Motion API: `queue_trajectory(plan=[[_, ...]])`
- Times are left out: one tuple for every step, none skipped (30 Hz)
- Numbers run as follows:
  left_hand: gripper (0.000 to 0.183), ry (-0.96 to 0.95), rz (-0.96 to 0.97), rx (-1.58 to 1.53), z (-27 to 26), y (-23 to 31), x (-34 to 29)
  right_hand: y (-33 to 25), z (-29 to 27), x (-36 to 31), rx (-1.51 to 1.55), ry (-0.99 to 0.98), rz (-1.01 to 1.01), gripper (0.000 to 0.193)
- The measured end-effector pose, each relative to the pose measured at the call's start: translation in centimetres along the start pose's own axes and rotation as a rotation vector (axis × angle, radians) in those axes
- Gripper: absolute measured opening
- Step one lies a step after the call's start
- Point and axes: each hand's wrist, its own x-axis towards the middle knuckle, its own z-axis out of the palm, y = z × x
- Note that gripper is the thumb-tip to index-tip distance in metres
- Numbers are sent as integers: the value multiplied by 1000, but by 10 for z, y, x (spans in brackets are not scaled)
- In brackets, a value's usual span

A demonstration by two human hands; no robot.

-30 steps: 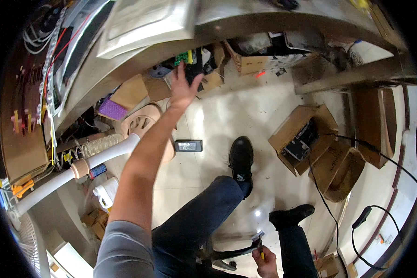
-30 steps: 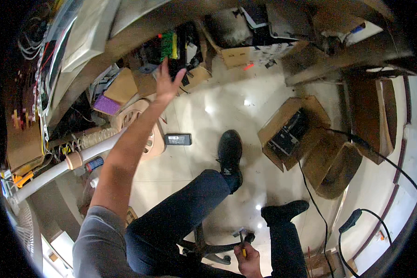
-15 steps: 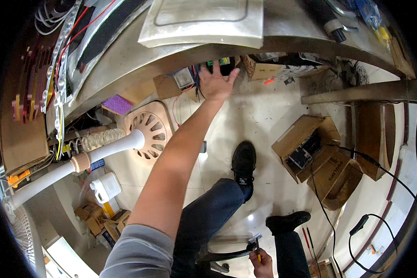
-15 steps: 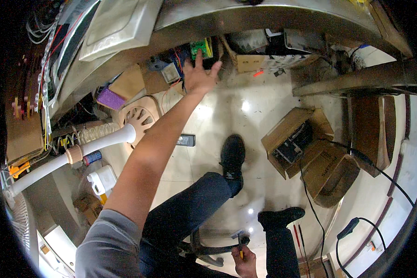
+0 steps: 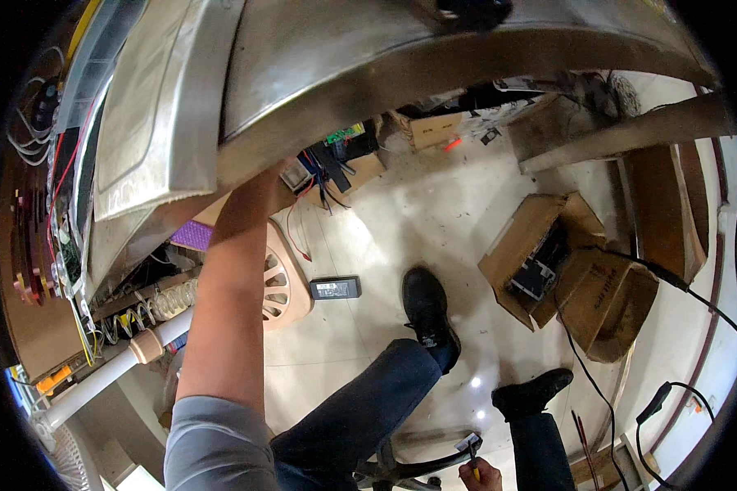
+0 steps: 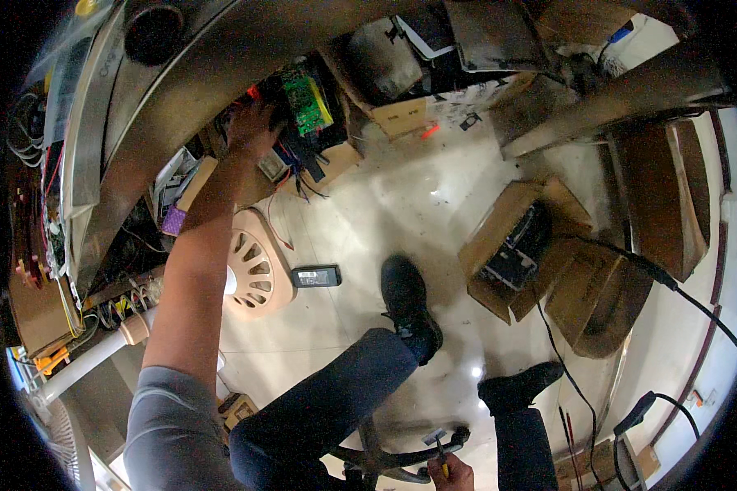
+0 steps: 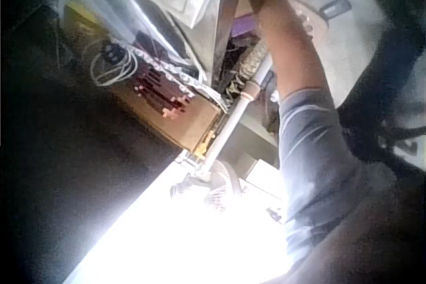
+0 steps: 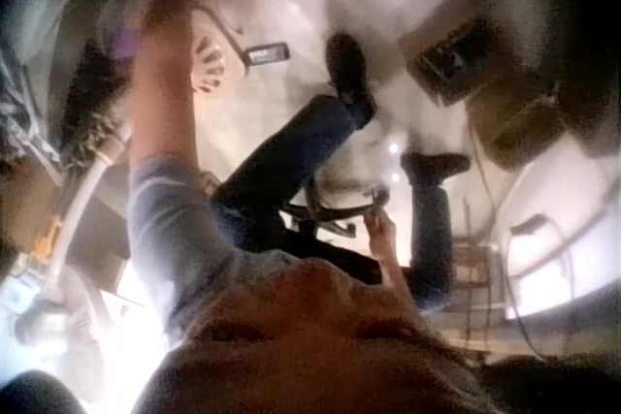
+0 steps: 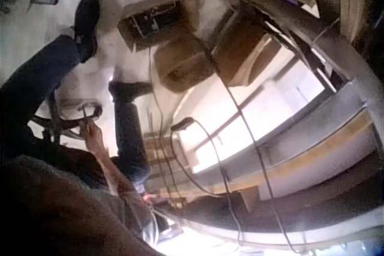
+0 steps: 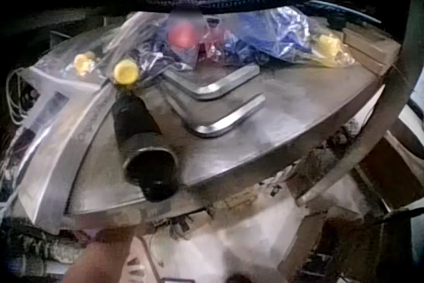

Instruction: The person works at a cluttered electronics workbench, using pliers and a utility knife to manipulate small components and wires. They adjust the overhead light, cut a wire, and handle a small orange cylindrical object.

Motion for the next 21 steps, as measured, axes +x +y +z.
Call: queue_trajectory(plan=[[56, -77, -16, -2, -5, -6, 3, 0, -3, 1, 5, -3, -37, 23], [54, -54, -113, -53, 1, -16, 8, -4, -4, 2, 48, 10, -80, 24], [54, -28, -160, -93, 5, -18, 17, 1, -4, 4, 92, 12, -76, 24], [53, 0, -185, -131, 10, -25, 17, 12, -5, 5, 138, 13, -72, 23], [53, 26, -172, -160, 12, -25, 21, 18, -2, 8, 195, 28, -64, 23], [53, 50, -143, -207, 19, -17, 32, 11, 5, 5, 213, 57, -105, 22], [53, 51, -114, -233, 24, -6, 43, 34, 13, 5, 442, 16, -268, 15], [52, 62, -105, -219, 19, -18, 42, 30, 9, 5, 277, 46, -166, 12], [52, 63, -106, -199, 17, -30, 39, 27, 5, 8, 106, 78, -63, 10], [52, 57, -145, -162, 19, -59, 23, 83, 10, 20, 272, 81, -63, 11], [52, 52, -149, -152, 22, -64, 23, 137, 17, 34, 439, 121, -54, 13], [51, 67, -132, -152, 19, -59, 33, 96, 9, 24, 329, 59, 172, 20], [51, 68, -124, -152, 19, -60, 36, 94, 11, 27, 312, 49, 202, 21], [51, 72, -115, -149, 18, -62, 39, 96, 13, 26, 296, 31, 236, 22], [51, 66, -117, -145, 20, -63, 35, 102, 11, 25, 270, 13, 274, 23], [50, 68, -111, -140, 20, -65, 38, 128, 18, 29, 821, 102, 316, 27], [50, 74, -100, -137, 16, -67, 41, 104, 11, 23, 561, 82, 273, 27], [50, 74, -91, -131, 16, -68, 42, 53, -6, 17, 301, 61, 231, 27], [50, 68, -90, -125, 16, -72, 40, 24, -16, 14, 35, 36, 184, 27], [50, 63, -91, -124, 16, -75, 37, 36, -16, 18, -147, 53, 207, 28], [49, 64, -91, -127, 16, -78, 38, 45, -15, 22, -127, 63, 205, 29]])
